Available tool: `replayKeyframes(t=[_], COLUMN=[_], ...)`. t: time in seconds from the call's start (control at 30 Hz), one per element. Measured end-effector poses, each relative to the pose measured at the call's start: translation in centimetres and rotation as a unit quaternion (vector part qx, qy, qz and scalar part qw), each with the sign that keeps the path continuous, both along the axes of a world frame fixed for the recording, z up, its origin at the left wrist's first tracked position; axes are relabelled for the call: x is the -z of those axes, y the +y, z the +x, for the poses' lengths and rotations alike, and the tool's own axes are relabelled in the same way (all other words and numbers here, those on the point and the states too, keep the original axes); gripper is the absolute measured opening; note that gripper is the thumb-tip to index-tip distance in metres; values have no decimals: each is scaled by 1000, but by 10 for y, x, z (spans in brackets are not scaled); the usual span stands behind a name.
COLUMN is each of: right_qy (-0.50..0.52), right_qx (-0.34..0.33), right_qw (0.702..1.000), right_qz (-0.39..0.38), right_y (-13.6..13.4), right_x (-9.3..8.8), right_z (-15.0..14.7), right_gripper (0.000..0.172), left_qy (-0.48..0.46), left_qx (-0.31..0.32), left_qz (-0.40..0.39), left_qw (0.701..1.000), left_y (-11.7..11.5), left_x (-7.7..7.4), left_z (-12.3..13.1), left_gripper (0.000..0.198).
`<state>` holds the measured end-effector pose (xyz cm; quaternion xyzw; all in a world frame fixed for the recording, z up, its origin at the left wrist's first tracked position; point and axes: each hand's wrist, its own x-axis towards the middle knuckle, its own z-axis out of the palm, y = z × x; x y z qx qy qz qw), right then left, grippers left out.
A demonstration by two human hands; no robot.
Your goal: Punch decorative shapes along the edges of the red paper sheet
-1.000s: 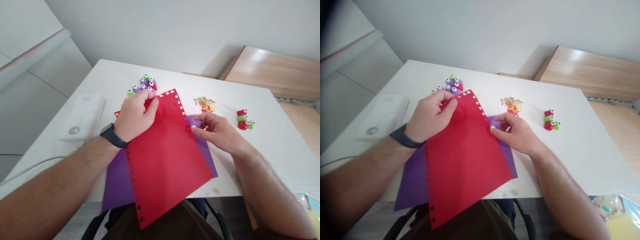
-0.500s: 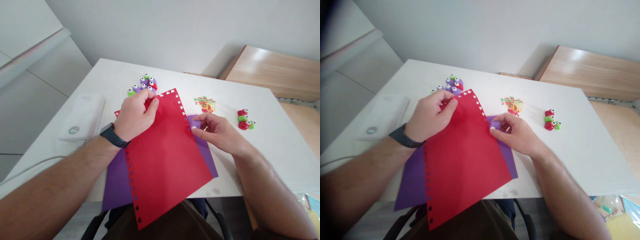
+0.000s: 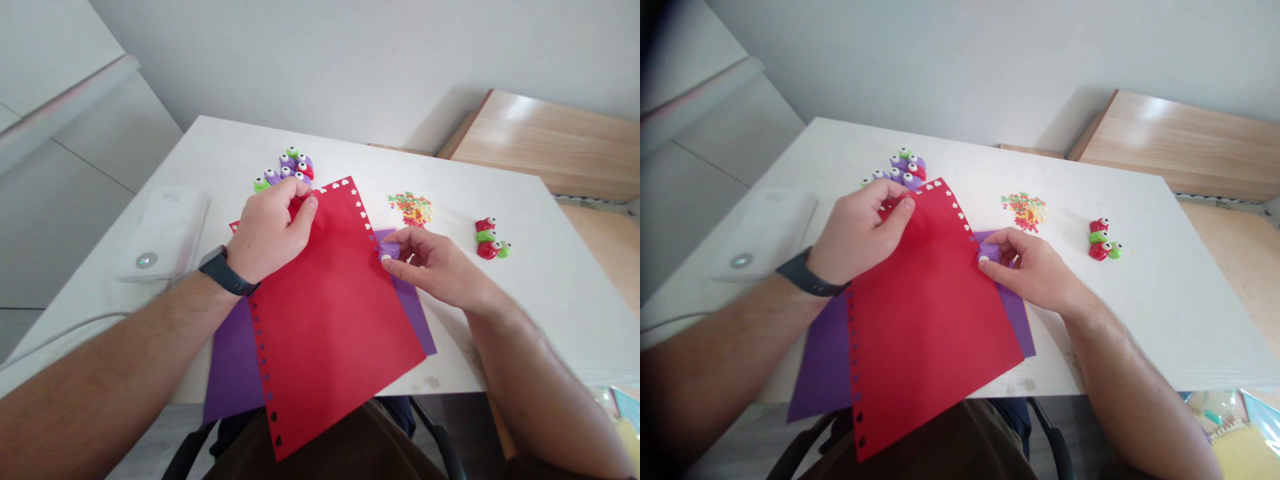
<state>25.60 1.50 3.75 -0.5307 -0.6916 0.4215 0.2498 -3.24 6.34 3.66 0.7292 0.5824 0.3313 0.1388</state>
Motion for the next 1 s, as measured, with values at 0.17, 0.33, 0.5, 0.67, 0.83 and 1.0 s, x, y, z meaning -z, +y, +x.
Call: replayKeyframes(t=[0.17,0.33,0.5,0.67,0.83,1.0], right_qy=[-6,-6,-8,-15,-24,-26], right_qx=[2,0,-7,-6,-25,-33], right_qw=[1000,1000,1000,1000,998,996], right_qz=[2,-7,-22,-25,-45,-80], right_y=[0,0,1,1,-1,-2], right_x=[0,1,2,1,2,-1], right_z=[-1,-1,-3,-1,0,-2], right_gripper=[31,32,32,32,36,35], left_qy=[-1,0,1,0,-10,-31], left_qx=[-2,-1,11,-4,-11,-4], left_qz=[4,2,9,14,16,27], left_qw=[1000,1000,1000,1000,1000,999], left_y=[-2,-1,1,0,0,-1], left_x=[-1,-2,0,0,-2,-2], left_z=[1,1,0,-1,0,-1], left_gripper=[23,24,24,24,25,23])
